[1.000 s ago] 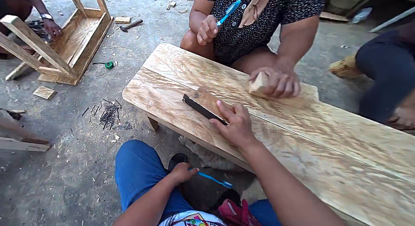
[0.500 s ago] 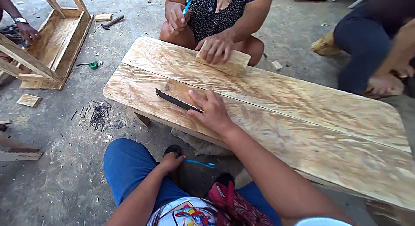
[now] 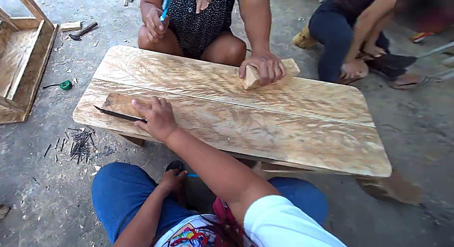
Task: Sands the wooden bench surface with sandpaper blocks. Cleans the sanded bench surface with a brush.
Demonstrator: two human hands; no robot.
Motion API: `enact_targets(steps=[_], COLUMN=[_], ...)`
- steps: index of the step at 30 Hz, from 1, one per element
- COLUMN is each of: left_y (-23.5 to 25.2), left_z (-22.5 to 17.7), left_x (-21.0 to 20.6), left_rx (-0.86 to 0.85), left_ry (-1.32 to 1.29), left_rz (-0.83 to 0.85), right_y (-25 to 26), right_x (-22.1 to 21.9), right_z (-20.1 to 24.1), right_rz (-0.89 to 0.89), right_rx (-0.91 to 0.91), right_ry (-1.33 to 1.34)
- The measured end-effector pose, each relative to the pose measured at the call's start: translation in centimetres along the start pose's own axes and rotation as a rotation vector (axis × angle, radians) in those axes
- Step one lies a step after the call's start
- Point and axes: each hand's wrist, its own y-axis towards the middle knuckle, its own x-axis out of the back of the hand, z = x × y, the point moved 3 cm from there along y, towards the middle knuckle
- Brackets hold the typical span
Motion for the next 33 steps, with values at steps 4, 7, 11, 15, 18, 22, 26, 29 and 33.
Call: enact_targets(steps=[4,7,11,15,18,22,26,29,33], left_y=[-0.5,-0.4,-0.4,0.2,0.1,-0.3,0.7,0.7,0.5], left_z=[0.5,0.7,1.5,1.4,0.8,0.3,0.5,0.8,0.5], left_x=[-0.6,-0.4,-0.5,-0.7,-0.8,-0.9,-1.0,-0.8,-0.6], left_rx=[0.037,0.063,0.051,0.017,0.01,0.01,0.018,0.025,0.008], left_ry=[0.014,0.055,0.057,0.035,0.072,0.091,0.09,0.108,0.157], left_rz=[0.006,-0.013,-0.031,-0.007,0.037,0.051,0.036,0.023,-0.004], right_y=[-2.4,-6.3,-13.6,-17.2,-15.6,-9.8,-3.6,-2.3,-5.0], right_x=[1.9,5.6,9.9,11.4,10.8,6.8,4.6,4.4,5.8], right_z=[-0.8,-4.2,-11.3,-15.4,-13.8,-9.9,-7.0,-6.4,-7.7], right_rz=[0.158,0.194,-0.048,-0.236,-0.193,-0.144,0.028,0.173,0.121], right_rx=[-0.062,-0.164,-0.135,0.02,0.027,0.033,-0.099,-0.158,-0.123], right_ry=[0.03,0.02,-0.075,-0.158,-0.14,-0.1,-0.073,-0.083,-0.081])
